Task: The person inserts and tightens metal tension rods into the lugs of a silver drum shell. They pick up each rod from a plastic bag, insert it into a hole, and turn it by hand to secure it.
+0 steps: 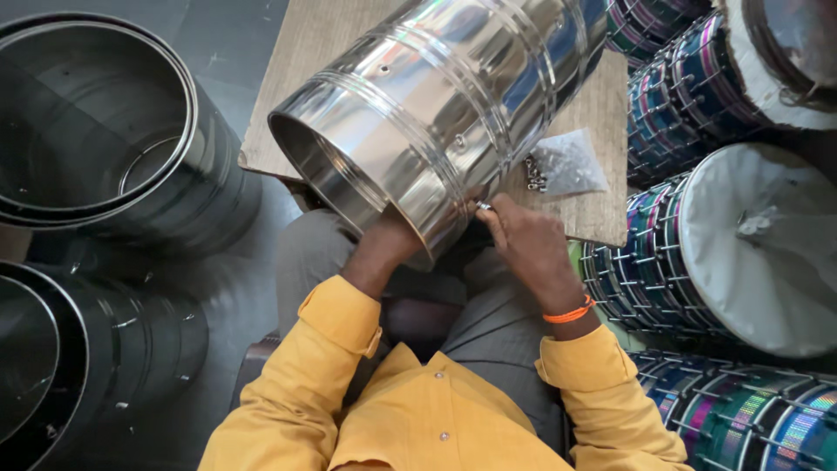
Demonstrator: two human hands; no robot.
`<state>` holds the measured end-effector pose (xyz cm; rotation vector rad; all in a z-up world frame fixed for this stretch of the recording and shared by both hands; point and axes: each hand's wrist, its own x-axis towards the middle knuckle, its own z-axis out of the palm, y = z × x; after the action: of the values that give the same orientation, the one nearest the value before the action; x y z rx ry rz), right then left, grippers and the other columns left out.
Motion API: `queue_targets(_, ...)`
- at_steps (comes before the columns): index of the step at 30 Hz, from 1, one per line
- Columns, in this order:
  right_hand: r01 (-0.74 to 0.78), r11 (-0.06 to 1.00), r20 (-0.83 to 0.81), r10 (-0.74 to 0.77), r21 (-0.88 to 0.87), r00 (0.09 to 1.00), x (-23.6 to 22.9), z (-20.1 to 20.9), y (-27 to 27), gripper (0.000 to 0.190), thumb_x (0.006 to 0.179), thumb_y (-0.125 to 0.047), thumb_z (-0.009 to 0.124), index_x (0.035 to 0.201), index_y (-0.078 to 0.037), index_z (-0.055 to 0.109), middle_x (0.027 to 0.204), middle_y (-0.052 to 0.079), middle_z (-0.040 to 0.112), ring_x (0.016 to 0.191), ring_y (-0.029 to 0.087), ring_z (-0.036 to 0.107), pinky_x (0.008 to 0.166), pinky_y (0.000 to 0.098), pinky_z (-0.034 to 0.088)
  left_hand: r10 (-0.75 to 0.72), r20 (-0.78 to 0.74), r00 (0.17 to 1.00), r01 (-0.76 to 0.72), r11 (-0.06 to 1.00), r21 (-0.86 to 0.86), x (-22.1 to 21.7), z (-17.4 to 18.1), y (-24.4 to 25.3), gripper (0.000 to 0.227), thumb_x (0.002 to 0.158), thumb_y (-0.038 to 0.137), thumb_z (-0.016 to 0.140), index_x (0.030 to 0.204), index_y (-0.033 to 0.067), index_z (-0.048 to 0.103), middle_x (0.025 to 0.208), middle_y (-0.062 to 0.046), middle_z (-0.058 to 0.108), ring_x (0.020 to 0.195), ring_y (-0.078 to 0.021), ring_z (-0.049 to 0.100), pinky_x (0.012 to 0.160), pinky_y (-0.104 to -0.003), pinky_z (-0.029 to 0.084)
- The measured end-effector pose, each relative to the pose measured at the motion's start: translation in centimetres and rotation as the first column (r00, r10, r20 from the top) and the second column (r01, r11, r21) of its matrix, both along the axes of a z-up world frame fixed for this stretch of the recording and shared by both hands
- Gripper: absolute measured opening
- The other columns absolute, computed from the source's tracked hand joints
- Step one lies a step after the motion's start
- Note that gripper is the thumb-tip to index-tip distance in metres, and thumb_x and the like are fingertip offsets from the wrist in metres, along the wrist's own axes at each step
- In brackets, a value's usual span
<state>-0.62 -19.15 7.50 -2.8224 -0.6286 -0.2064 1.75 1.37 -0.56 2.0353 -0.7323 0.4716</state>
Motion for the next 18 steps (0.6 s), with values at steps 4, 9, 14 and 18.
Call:
queue_targets(4, 0.003, 1.000, -0.003, -0.003, -0.011, 1.000, -0.1, -0.3, -0.2, 0.028, 0.103, -0.036, 0.061, 0.094, -0.010, 0.057, 0.065, 0.018, 0.065, 0.062, 0.042, 0.066, 0.054, 0.0531, 0.049, 0.095, 0.172, 0.981, -0.116, 0.986, 0.118, -0.3, -0.4, 0.8, 0.034, 0.102, 0.030, 0.066, 0.134, 0.0235, 0.070, 0.126, -0.008, 0.067, 0.118, -0.0317, 0.061, 0.106, -0.049, 0.046)
queue_targets(9, 0.006, 1.000, 0.009, -0.006, -0.024, 1.000, 0.0, -0.3, 0.0, 0.027, 0.103, -0.036, 0.061, 0.095, -0.011, 0.058, 0.066, 0.018, 0.065, 0.062, 0.042, 0.066, 0.052, 0.0528, 0.049, 0.088, -0.068, 0.994, -0.081, 0.992, 0.091, 0.2, 0.4, -0.3, 0.030, 0.102, 0.036, 0.067, 0.130, 0.0277, 0.073, 0.120, -0.008, 0.069, 0.112, -0.0303, 0.063, 0.100, -0.047, 0.048)
queue_targets(14, -0.016, 1.000, 0.022, 0.016, -0.009, 1.000, -0.1, 0.0, 0.0, 0.028, 0.103, -0.037, 0.060, 0.095, -0.011, 0.057, 0.067, 0.018, 0.065, 0.063, 0.042, 0.066, 0.054, 0.0531, 0.049, 0.117, -0.192, 0.974, -0.112, 0.993, 0.040, -0.3, 1.5, 0.1, 0.030, 0.102, 0.040, 0.067, 0.124, 0.0212, 0.072, 0.115, -0.007, 0.071, 0.109, -0.0270, 0.065, 0.101, -0.043, 0.050)
queue_targets(18, 0.009, 0.999, 0.002, -0.009, -0.048, 1.000, -0.1, 0.1, 0.1, 0.029, 0.102, -0.038, 0.060, 0.094, -0.010, 0.058, 0.066, 0.018, 0.065, 0.062, 0.042, 0.065, 0.053, 0.0532, 0.049, -0.078, -0.151, 0.986, 0.064, 0.993, -0.095, 0.0, 0.3, -0.1, 0.031, 0.105, 0.026, 0.061, 0.133, 0.0154, 0.070, 0.128, -0.010, 0.070, 0.117, -0.0286, 0.063, 0.102, -0.042, 0.048)
